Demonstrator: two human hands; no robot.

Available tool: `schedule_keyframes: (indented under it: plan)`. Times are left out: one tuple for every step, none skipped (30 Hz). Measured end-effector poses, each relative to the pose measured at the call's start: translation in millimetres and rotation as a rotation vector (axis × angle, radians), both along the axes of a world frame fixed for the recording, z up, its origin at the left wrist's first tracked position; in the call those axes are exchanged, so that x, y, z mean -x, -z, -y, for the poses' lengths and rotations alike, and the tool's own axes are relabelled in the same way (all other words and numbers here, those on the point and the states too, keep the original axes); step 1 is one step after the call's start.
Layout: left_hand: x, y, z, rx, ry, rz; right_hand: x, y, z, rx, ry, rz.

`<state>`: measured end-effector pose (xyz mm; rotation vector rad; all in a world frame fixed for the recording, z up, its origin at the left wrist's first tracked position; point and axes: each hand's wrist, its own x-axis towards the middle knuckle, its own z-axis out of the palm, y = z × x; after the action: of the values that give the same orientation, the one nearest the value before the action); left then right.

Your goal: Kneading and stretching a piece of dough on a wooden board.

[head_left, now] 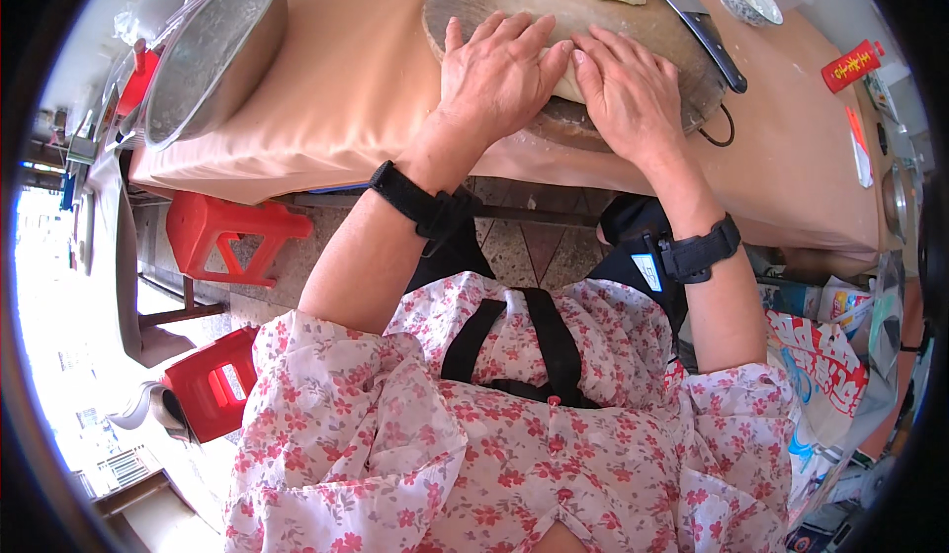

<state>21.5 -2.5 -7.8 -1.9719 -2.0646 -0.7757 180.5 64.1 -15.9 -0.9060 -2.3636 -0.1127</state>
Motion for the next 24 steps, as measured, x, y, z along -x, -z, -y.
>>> schedule_keyframes:
  plan:
    - [0.0, 0.3, 0.1, 0.000, 0.000, 0.000, 0.0, -0.4, 0.3, 0.000, 0.000, 0.000]
    - [0.0, 0.6, 0.1, -0.006, -0.001, 0.000, -0.1, -0.9, 0.7, 0.006, 0.000, 0.001]
    - [-0.2, 0.2, 0.1, -0.012, -0.001, 0.001, -0.1, -0.7, 0.6, 0.013, 0.001, 0.001]
    - [-0.3, -0.3, 0.1, -0.011, 0.000, 0.001, -0.1, -0.2, 0.2, 0.013, 0.002, 0.001]
    - [-0.3, -0.8, -0.1, -0.001, 0.004, 0.009, -0.2, 0.4, -0.3, 0.008, 0.003, -0.002]
    - [-0.5, -1.3, 0.3, 0.010, 0.009, 0.017, -0.3, 1.0, -0.4, 0.003, 0.003, -0.005]
    - [-0.4, -0.2, 0.0, 0.011, 0.009, 0.017, -0.1, 1.2, -0.5, 0.004, 0.003, -0.005]
    - [-0.2, 1.3, -0.6, -0.011, 0.003, 0.004, 0.1, 1.2, -0.7, 0.001, 0.004, -0.010]
    - [-0.5, 1.0, -0.1, -0.033, -0.005, -0.009, 0.2, 0.8, -0.2, -0.003, 0.003, -0.015]
    - [-0.5, 0.3, 0.4, -0.033, -0.005, -0.010, 0.1, -0.1, 0.3, -0.003, 0.003, -0.016]
    - [-0.2, -0.8, 0.9, -0.028, -0.001, -0.009, -0.1, -1.6, 0.9, -0.004, 0.003, -0.015]
    - [0.4, -0.5, 0.3, -0.017, 0.003, -0.005, 0.5, -0.6, 0.2, -0.001, 0.002, -0.010]
    - [0.7, -0.3, -0.2, -0.013, 0.002, -0.003, 0.9, 0.6, -0.5, 0.003, 0.002, -0.007]
    - [0.8, -0.1, -0.6, 0.003, 0.006, 0.004, 1.2, 1.8, -1.1, 0.005, 0.003, -0.010]
    - [0.5, -1.1, -0.1, 0.014, 0.011, 0.008, 0.9, 1.4, -0.5, 0.003, 0.004, -0.016]
    - [0.4, -1.1, 0.3, 0.013, 0.010, 0.007, 0.7, 1.0, 0.2, 0.003, 0.004, -0.017]
    - [0.4, -0.9, 0.7, 0.016, 0.006, 0.004, 0.5, 0.8, 0.9, 0.004, 0.002, -0.020]
    - [0.1, -1.5, 0.9, 0.018, 0.002, 0.000, 0.2, 0.4, 1.3, 0.005, 0.001, -0.024]
    - [0.3, -2.0, 1.2, 0.018, 0.002, 0.000, 0.3, 0.3, 1.4, 0.005, 0.001, -0.025]
    - [0.6, -2.5, 1.6, 0.023, 0.004, 0.002, 0.7, 0.3, 1.6, 0.005, 0.004, -0.022]
    - [0.6, -2.7, 1.5, 0.027, 0.007, 0.006, 0.7, 0.4, 1.5, 0.005, 0.008, -0.018]
    - [0.4, -2.3, 1.1, 0.028, 0.008, 0.006, 0.4, 0.8, 0.9, 0.006, 0.009, -0.018]
    - [0.2, -1.7, 0.6, 0.019, 0.005, -0.002, -0.1, 1.6, 0.0, 0.001, 0.006, -0.023]
    - [0.5, -1.6, 0.4, 0.009, 0.000, -0.012, 0.1, 1.6, -0.3, -0.004, 0.003, -0.029]
